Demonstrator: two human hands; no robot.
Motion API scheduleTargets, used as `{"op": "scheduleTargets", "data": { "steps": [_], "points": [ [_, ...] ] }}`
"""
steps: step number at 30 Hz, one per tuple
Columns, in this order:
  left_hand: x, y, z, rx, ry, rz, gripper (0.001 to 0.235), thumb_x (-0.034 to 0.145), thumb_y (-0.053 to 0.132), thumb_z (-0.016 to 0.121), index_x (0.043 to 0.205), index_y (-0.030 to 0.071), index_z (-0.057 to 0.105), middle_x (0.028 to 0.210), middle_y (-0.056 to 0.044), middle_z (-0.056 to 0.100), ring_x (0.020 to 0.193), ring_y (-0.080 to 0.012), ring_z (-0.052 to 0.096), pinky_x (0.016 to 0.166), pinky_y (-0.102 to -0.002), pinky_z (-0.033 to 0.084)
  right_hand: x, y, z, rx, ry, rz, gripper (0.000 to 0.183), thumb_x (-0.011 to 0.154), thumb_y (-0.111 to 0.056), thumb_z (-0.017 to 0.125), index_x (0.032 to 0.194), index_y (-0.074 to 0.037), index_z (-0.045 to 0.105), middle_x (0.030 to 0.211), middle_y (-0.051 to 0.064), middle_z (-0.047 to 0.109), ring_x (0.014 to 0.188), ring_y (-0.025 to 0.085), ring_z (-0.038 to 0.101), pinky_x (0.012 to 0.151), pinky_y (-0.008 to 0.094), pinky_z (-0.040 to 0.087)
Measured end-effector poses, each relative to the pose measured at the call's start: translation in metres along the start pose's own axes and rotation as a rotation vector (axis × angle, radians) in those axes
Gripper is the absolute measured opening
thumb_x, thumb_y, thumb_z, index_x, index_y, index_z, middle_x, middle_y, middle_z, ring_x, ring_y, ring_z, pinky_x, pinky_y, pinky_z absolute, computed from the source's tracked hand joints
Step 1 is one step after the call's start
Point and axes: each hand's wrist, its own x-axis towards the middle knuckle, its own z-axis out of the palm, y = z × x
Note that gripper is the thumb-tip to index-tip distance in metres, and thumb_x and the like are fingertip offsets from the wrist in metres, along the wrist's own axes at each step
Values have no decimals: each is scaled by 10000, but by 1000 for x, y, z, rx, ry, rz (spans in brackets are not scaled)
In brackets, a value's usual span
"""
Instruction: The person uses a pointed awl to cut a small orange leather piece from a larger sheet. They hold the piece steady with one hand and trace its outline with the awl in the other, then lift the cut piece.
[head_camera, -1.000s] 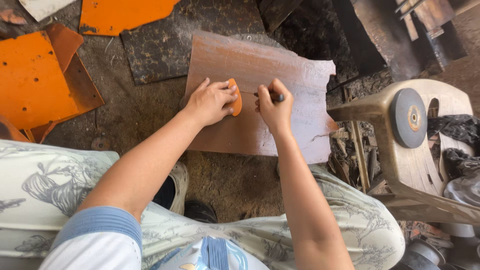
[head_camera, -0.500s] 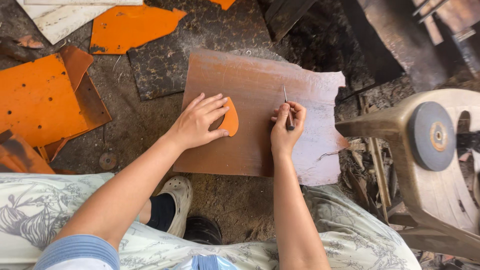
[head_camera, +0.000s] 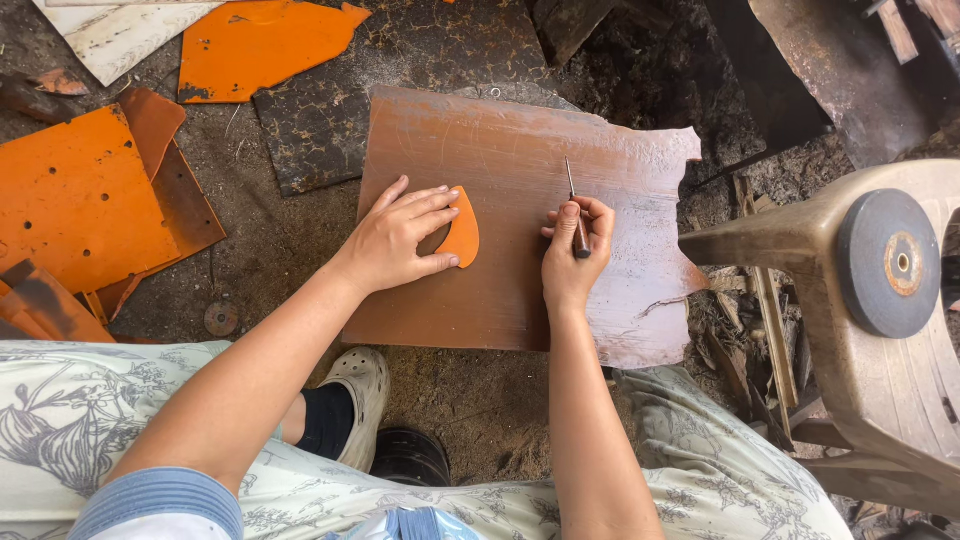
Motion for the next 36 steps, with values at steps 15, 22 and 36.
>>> {"op": "scheduleTargets", "data": {
  "steps": [15,22,36],
  "points": [
    [13,-22,-20,-76,162,-109,526,978,342,712,1418,72,612,1548,-125,553,1491,-315,454,1258,-485,349,1,5,-2,48,4,11,210,1101,-225,570,1192,-37,546,1029,65,646,903,134,696,713,259,611],
    [20,-6,-12,66,-5,42,546,899,410,757,1327,83,669,1491,-119,561,1431,-302,459,1167,-574,334,2,2,-1,56,-11,-8,202,1097,-215,560,1206,-48,531,1130,78,644,970,143,710,729,261,625],
    [15,10,-8,72,-58,-7,613,755,428,849,1235,71,712,1423,-74,604,1367,-232,517,1163,-615,333,-3,-45,28,1,-176,43,233,1010,-96,715,854,-36,553,779,85,729,713,126,729,653,265,614]
  ]
}}
